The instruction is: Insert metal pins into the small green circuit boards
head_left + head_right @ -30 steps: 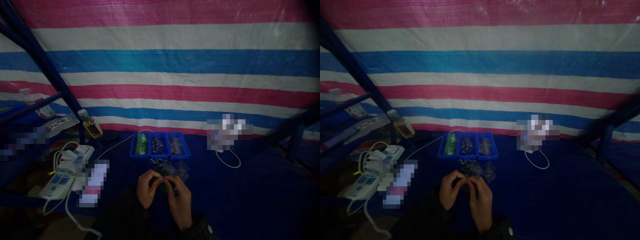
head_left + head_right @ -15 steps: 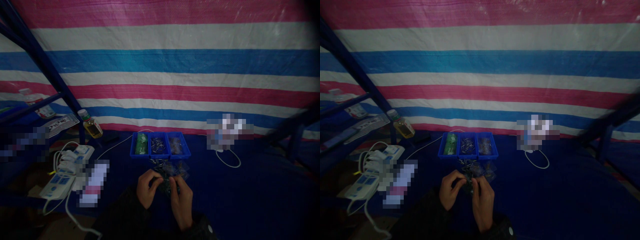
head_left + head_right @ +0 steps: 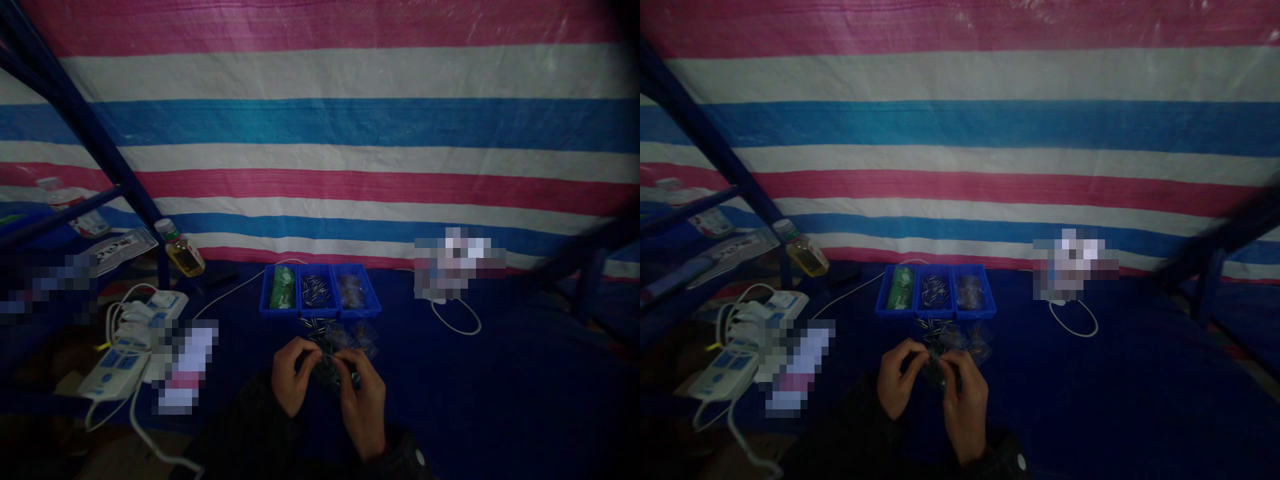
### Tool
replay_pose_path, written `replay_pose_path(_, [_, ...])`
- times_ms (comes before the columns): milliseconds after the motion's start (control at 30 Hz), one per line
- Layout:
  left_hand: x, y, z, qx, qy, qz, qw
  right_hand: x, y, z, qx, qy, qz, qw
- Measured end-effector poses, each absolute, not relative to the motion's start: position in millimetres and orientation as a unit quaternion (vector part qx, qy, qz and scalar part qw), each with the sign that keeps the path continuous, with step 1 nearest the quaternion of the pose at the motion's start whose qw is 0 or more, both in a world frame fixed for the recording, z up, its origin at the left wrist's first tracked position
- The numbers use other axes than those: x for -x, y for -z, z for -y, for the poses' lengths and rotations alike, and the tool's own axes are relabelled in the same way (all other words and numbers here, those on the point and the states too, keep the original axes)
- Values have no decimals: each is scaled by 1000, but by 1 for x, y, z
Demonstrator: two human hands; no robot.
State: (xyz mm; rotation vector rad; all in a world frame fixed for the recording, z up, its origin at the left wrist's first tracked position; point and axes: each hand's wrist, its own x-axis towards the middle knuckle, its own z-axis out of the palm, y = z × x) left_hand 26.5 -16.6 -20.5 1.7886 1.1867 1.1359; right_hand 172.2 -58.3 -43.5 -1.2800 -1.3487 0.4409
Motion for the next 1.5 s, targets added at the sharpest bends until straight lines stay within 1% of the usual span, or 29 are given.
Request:
replay_pose_path(167, [-29, 22, 15, -698, -419, -454, 362, -173, 44, 57, 541, -184, 577, 584])
replay_pose_path(400, [-28, 22, 14, -706, -429, -464, 319, -175, 42, 56, 573, -167, 540, 593])
replay_pose_path(533, [-26, 8, 3, -714, -446, -473, 261, -177, 41, 56, 597, -143, 513, 600])
replay_pose_path(733, [-35, -16, -43, -706, -463, -515, 148, -178, 44, 54, 598, -121, 541, 579])
replay_pose_path(900, [-29, -10, -45, -717, -474, -505, 83, -182, 47, 55, 603, -111, 553, 564])
replay_pose_path(1000, [-16, 5, -29, -760, -434, -471, 111, -183, 48, 55, 603, -114, 556, 561])
replay_pose_path(1067, [-7, 15, -21, -790, -379, -463, 133, -183, 48, 55, 601, -117, 558, 560])
replay_pose_path(1233, [4, 31, -20, -824, -243, -495, 133, -182, 48, 55, 596, -119, 562, 562])
replay_pose_path(1333, [4, 33, -22, -822, -213, -512, 127, -182, 47, 54, 595, -123, 563, 560])
replay_pose_path(1500, [1, 31, -23, -828, -202, -505, 135, -182, 46, 54, 602, -129, 561, 553])
